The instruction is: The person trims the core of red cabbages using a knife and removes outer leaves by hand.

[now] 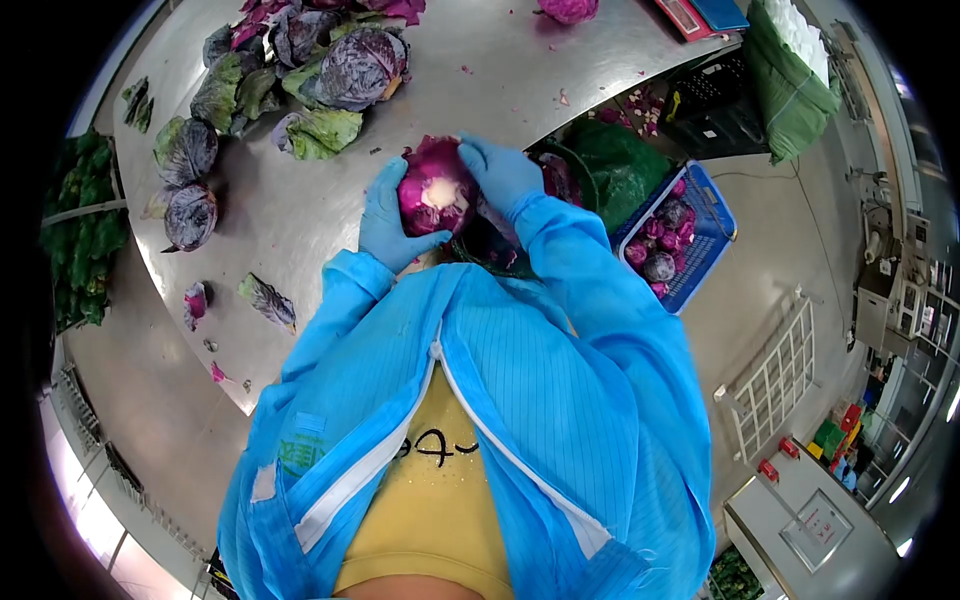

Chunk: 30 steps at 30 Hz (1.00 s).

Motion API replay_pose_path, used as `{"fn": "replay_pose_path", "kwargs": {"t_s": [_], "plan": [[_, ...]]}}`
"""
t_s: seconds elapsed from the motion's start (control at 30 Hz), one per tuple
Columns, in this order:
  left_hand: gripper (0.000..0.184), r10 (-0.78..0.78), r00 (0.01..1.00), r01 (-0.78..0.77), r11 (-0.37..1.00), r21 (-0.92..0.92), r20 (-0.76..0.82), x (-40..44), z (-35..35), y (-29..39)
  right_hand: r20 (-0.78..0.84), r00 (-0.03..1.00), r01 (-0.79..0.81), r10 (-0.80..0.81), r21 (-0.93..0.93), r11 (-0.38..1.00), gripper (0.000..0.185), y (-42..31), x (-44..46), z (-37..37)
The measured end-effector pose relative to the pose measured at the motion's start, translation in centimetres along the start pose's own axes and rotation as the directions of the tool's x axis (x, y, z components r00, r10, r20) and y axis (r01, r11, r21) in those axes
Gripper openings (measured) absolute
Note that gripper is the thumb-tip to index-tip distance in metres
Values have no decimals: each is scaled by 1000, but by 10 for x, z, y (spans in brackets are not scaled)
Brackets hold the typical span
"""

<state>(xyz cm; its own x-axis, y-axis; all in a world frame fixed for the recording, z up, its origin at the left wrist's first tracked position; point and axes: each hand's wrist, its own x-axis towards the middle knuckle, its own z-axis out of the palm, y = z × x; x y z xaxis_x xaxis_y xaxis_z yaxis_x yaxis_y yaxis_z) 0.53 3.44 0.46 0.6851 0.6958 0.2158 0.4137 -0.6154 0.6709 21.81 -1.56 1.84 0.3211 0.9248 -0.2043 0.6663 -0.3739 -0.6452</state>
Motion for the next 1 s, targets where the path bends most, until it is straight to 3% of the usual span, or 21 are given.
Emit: {"fn": "replay_pose_path", "kwargs": {"t_s": [0.03, 0.07, 0.13, 0.2, 0.27, 0.33, 0.4, 0.47, 0.53, 0.6, 0.63, 0.67, 0.73, 0.83, 0.9, 0.93, 1.0], "plan": [[112, 50, 999, -50, 999, 0, -18, -3, 1, 1, 62, 992, -110, 111, -12, 994, 46, -1, 10, -6], [112, 54, 998, -53, 999, 9, -18, -6, -1, 0, 59, 993, -105, 105, -5, 994, 46, 2, 12, -1], [113, -68, 998, 69, 997, -22, 14, -12, -4, -2, 40, 994, 101, -101, 9, 995, 50, 5, 12, 7], [113, -123, 992, 125, 987, -100, 25, -14, -6, -10, 41, 993, 106, -107, 32, 994, 52, 1, 8, 17], [112, -93, 995, 98, 985, -140, 36, -15, -9, -16, -16, 996, 88, -87, 249, 965, 50, -7, 10, 23], [112, -82, 996, 87, 981, -173, 39, -18, -12, -20, -36, 994, 105, -99, 323, 940, 44, -15, 15, 24], [113, 127, 992, -124, 978, -166, 5, -21, -11, -23, -16, 998, -51, 54, 159, 986, 37, -22, 19, 19], [111, 89, 996, -85, 984, -157, 23, -23, -16, -18, -58, 996, -58, 72, 205, 977, 35, 14, 35, 41], [113, -36, 998, 44, 982, -182, 49, -24, -19, -20, -331, 913, -116, 238, 349, 930, 35, 57, 44, 45], [114, -81, 997, 82, 982, -172, 14, -28, -18, -27, -83, 917, -378, 391, 136, 916, 35, 77, 36, 19], [113, -136, 990, 140, 955, -261, 33, -29, -21, -25, -72, 933, -357, 354, -34, 934, 37, 76, 26, 10], [113, -187, 981, 196, 917, -347, 59, -32, -22, -23, -122, 949, -291, 289, 1, 957, 44, 78, 11, 9], [112, -214, 976, 218, 929, -298, 48, -27, -21, -20, -351, 913, -200, 207, 56, 978, 52, 57, -9, 13], [113, -193, 981, 189, 926, -328, 22, -22, -20, -14, -124, 988, -24, 89, 451, 892, 56, -14, -25, 8], [111, -119, 992, 111, 977, -183, -31, -21, -17, -19, -68, 995, 93, -77, 279, 956, 47, -36, -25, 14], [111, -114, 993, 107, 977, -182, -29, -22, -18, -19, -27, 993, 119, -116, 175, 977, 44, -42, -24, 13], [110, -219, 975, 222, 933, -285, 43, -22, -19, -19, 31, 996, 81, -89, 196, 977, 37, -36, -15, 12]]}}
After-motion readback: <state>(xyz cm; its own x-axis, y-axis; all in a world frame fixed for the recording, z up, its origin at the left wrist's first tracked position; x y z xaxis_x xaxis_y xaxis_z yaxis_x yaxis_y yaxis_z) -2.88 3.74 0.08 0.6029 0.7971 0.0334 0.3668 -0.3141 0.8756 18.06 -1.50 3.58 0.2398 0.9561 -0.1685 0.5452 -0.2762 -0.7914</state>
